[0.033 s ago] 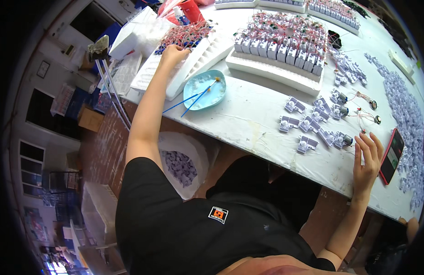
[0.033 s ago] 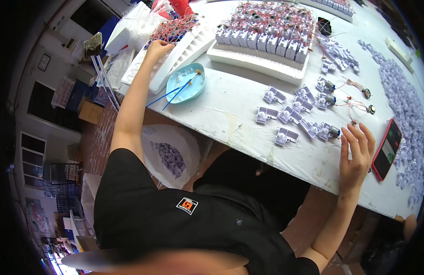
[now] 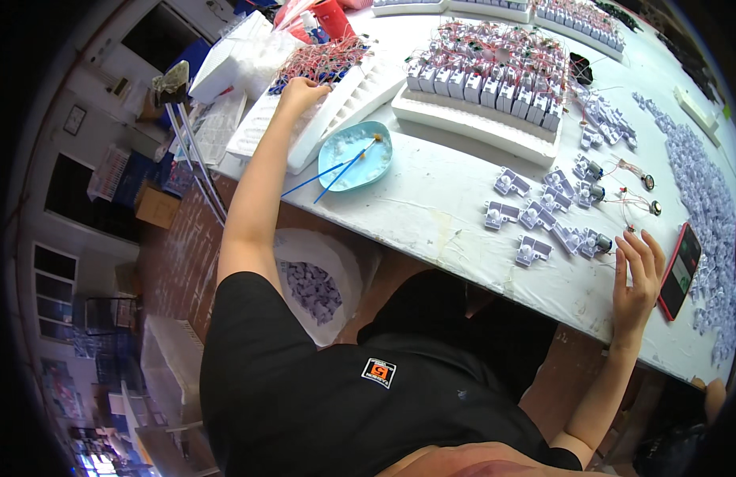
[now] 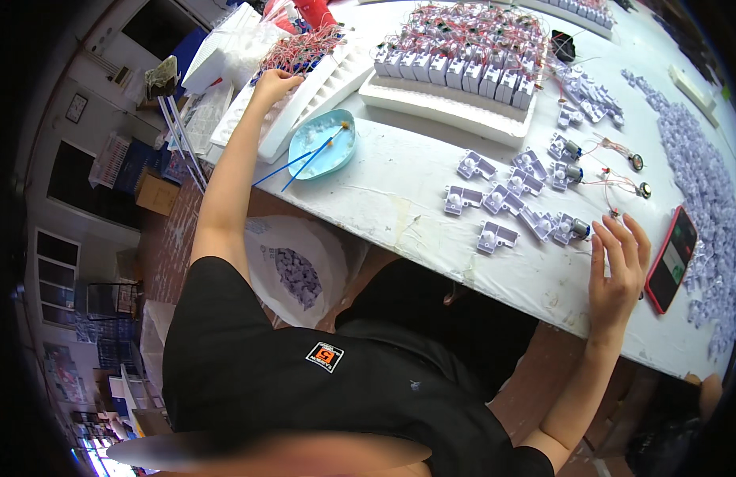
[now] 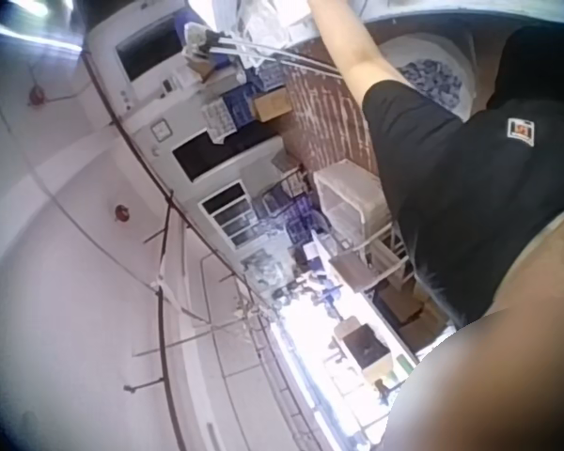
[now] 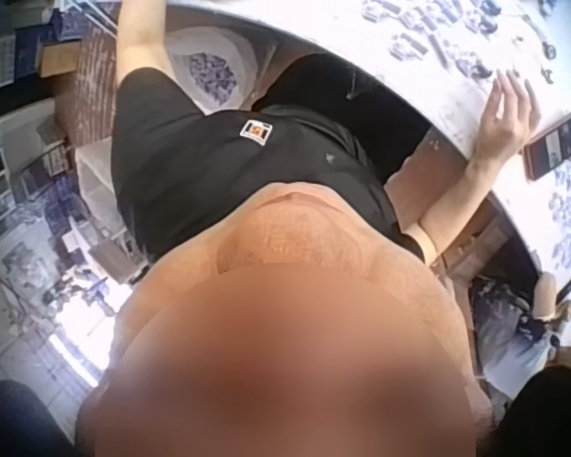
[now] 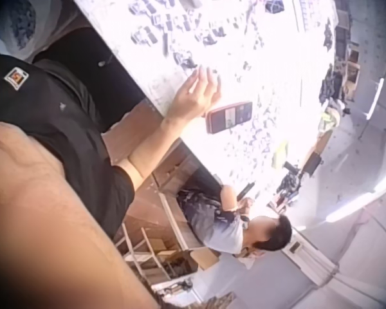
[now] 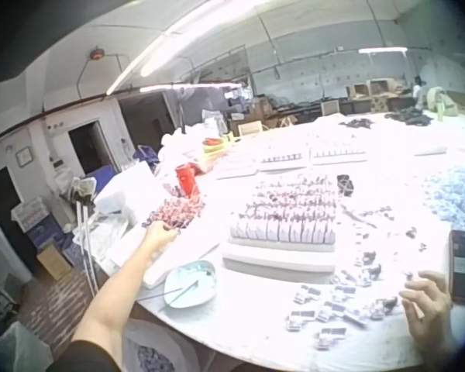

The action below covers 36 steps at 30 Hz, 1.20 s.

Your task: Assembling small electronic parts with wires and plastic housings at a workbench.

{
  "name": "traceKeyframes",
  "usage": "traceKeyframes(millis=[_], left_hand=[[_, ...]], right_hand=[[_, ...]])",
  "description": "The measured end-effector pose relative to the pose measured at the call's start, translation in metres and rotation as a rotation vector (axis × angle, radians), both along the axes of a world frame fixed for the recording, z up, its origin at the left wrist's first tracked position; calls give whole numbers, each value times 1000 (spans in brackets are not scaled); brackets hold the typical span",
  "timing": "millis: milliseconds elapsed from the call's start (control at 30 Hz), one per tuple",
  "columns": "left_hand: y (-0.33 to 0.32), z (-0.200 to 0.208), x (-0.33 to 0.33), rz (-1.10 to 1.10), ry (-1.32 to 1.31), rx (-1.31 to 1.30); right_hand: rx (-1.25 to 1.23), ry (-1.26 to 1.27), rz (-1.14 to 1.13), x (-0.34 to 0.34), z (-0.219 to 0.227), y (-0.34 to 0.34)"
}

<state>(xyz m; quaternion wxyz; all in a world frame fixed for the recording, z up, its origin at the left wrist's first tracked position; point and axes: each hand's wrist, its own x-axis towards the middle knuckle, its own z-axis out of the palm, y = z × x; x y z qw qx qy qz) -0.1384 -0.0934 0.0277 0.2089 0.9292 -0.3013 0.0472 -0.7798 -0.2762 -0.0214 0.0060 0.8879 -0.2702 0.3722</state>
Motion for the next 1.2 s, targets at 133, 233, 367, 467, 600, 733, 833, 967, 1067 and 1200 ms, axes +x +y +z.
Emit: traceKeyframes(millis=[133, 233, 367, 467, 600, 733, 833, 967, 1067, 1200], left_hand=[[-8, 4, 5, -33, 97, 45], [-12, -2, 3, -17, 67, -12], [-5, -2, 3, 17, 262, -374], [-5, 3, -1, 36, 487, -569], [10, 11, 11, 36, 754, -889], [21, 39, -16, -139, 1003, -1140], [20, 56, -31, -275, 1054, -1236], [27, 78, -51, -343, 1055, -1346], [16, 88, -89, -436, 1117, -1301], [-18, 85, -161, -594, 1351, -1089]], right_hand=[[20, 19, -4, -4, -1, 0], [26, 16, -10, -4, -2, 0], [17, -2, -3, 1, 1, 1], [19, 1, -6, 0, 1, 1], [25, -13, -2, 1, 1, -1], [36, 0, 9, 3, -1, -2], [35, 2, -2, 3, 0, 0], [38, 2, 5, 5, 2, 3], [31, 4, -13, 0, 0, 4], [-31, -62, -27, -11, 2, 2]])
